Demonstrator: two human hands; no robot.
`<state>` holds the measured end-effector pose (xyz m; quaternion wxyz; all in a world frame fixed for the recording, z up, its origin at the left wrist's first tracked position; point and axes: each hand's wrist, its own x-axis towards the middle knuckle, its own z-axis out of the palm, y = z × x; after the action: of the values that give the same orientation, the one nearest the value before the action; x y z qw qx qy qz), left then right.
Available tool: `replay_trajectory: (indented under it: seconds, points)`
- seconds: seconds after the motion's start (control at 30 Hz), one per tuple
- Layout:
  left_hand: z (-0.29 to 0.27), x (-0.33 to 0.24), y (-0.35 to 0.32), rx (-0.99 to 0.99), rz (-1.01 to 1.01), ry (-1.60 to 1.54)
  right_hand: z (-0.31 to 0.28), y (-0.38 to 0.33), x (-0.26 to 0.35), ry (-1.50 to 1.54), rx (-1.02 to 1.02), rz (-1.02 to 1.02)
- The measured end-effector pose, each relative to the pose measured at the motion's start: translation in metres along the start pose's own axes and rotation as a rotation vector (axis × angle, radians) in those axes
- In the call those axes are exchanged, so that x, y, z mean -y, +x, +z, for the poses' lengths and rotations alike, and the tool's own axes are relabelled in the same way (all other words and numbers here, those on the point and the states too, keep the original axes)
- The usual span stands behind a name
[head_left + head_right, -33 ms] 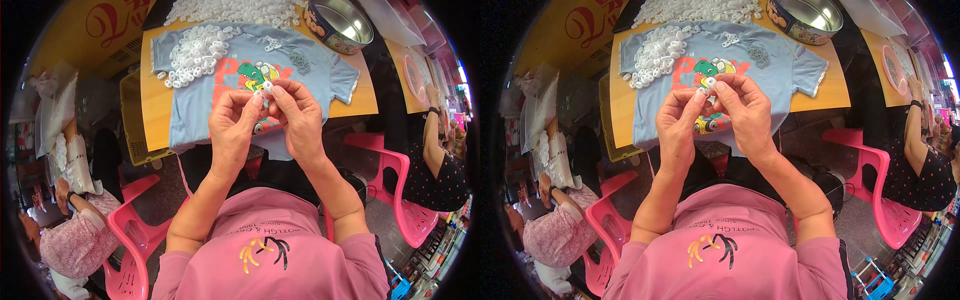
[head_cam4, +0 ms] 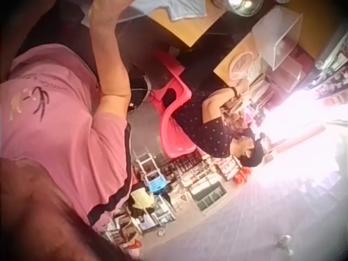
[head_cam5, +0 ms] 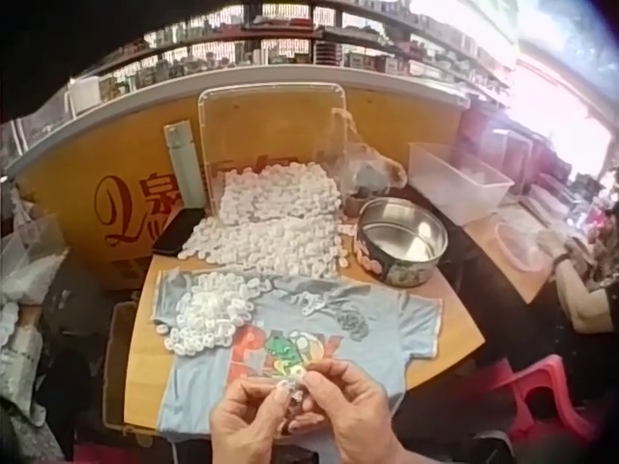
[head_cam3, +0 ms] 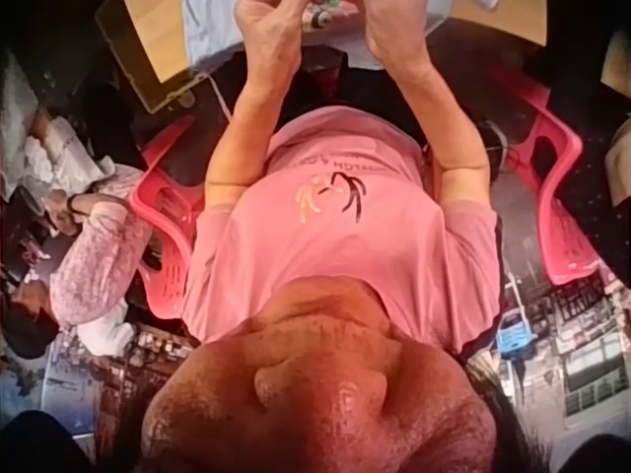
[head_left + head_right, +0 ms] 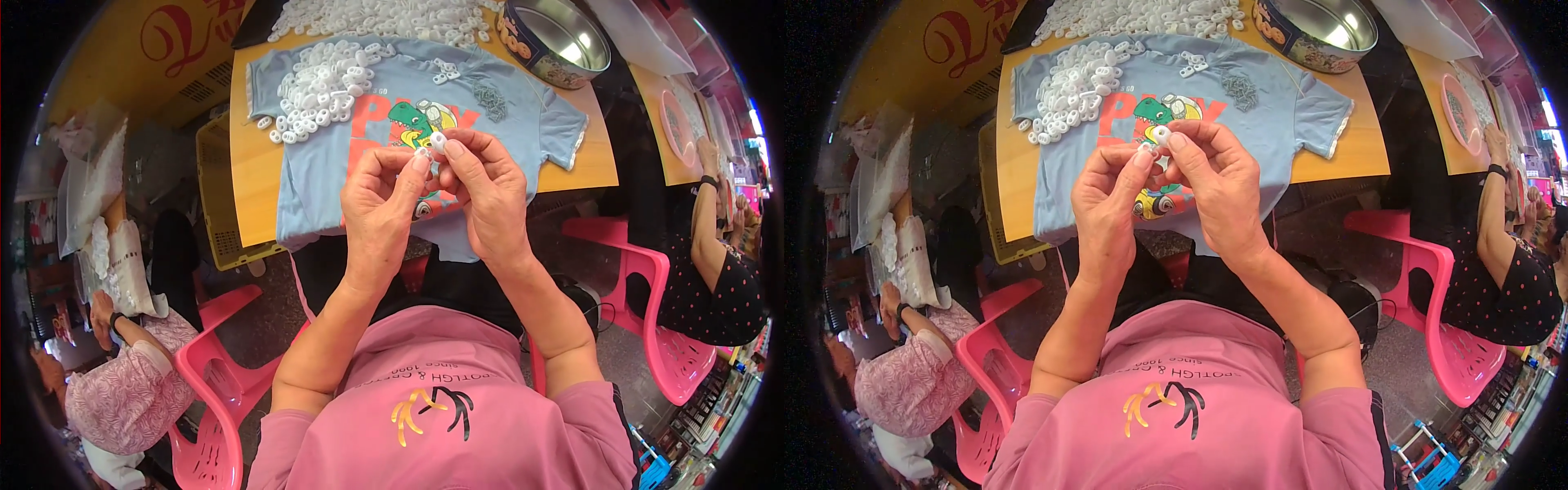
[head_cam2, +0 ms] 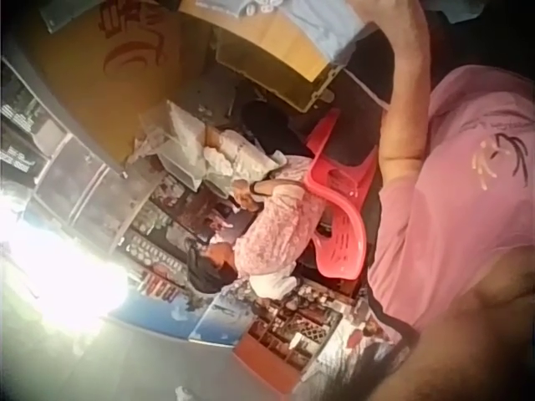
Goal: Assembling small plastic rings and metal components onto a t-shirt manually.
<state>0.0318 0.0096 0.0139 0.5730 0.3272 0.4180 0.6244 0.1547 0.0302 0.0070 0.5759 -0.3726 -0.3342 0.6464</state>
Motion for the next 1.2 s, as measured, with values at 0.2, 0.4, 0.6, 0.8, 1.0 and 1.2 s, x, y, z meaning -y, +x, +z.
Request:
replay_trajectory:
  seconds: [0.2,0.4,0.6,0.8,1.0,1.2]
  points:
    - [0.001,-0.001,0.0,-0.017,-0.021,0.016,0.0,0.001,0.001,-0.119,0.017,-0.042]
    - [-0.001,-0.002,0.001,-0.026,-0.037,0.051,0.0,0.002,0.005,-0.237,0.078,-0.082]
    - [-0.006,0.0,0.001,-0.014,-0.07,0.097,-0.011,0.007,0.009,-0.339,0.118,-0.032]
    - [-0.006,0.003,0.003,0.002,-0.06,0.108,-0.019,0.013,0.004,-0.217,0.126,0.029]
    - [-0.009,0.008,0.009,-0.006,-0.081,0.036,-0.013,0.013,0.009,-0.218,0.178,0.065]
    - [-0.016,0.012,0.013,0.018,-0.154,-0.04,-0.024,0.021,0.008,-0.425,0.373,-0.087]
